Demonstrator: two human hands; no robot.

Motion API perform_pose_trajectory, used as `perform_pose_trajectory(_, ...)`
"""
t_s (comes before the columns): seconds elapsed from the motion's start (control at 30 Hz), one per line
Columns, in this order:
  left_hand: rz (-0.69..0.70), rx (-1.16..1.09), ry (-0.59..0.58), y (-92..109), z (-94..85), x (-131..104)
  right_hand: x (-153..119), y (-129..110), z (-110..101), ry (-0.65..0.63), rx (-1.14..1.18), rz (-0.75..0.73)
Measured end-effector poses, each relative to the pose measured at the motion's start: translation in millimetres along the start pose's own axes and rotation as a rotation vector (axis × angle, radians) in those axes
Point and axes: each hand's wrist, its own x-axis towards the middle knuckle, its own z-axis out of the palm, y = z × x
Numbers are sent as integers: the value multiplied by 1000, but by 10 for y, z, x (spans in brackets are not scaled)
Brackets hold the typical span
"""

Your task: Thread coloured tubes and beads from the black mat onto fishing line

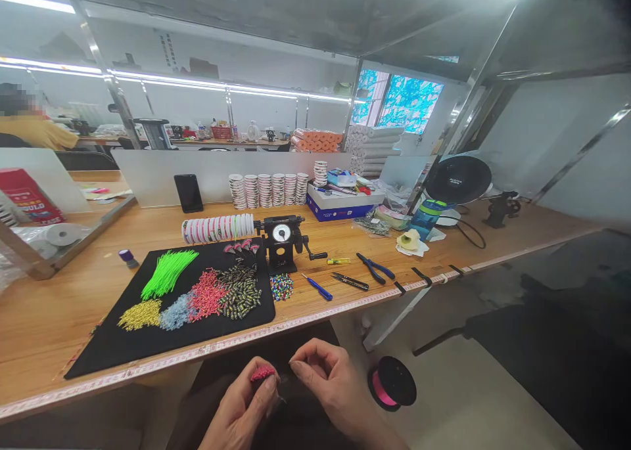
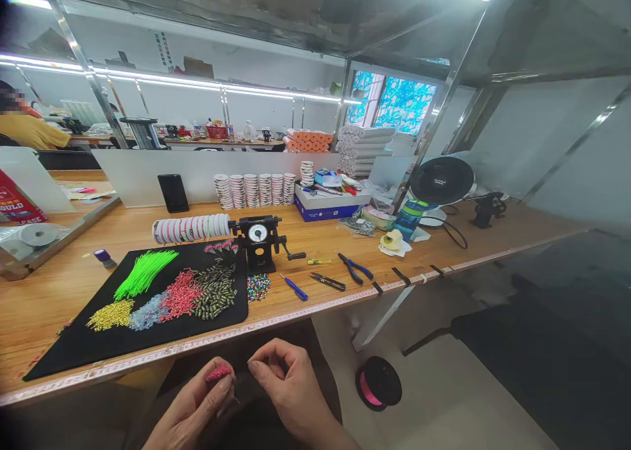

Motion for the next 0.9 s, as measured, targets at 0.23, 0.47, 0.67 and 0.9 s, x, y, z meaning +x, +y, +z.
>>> perform_pose_trajectory(0.23,-32,-4,-7,72,8,-12,-47,56,45,21,-198,-141)
perform_pose_trajectory(0.47,-21,71,-6,112,2,-1,-47,98,14,-10,-318,-159)
perform_pose_trajectory(0.67,-51,22,-40,82,-4,0,-56,87,25,-16,-208,-124)
perform_pose_trajectory(0.9,-6,27,-69,-2,-15,31,-76,11,50,-130,193,-14)
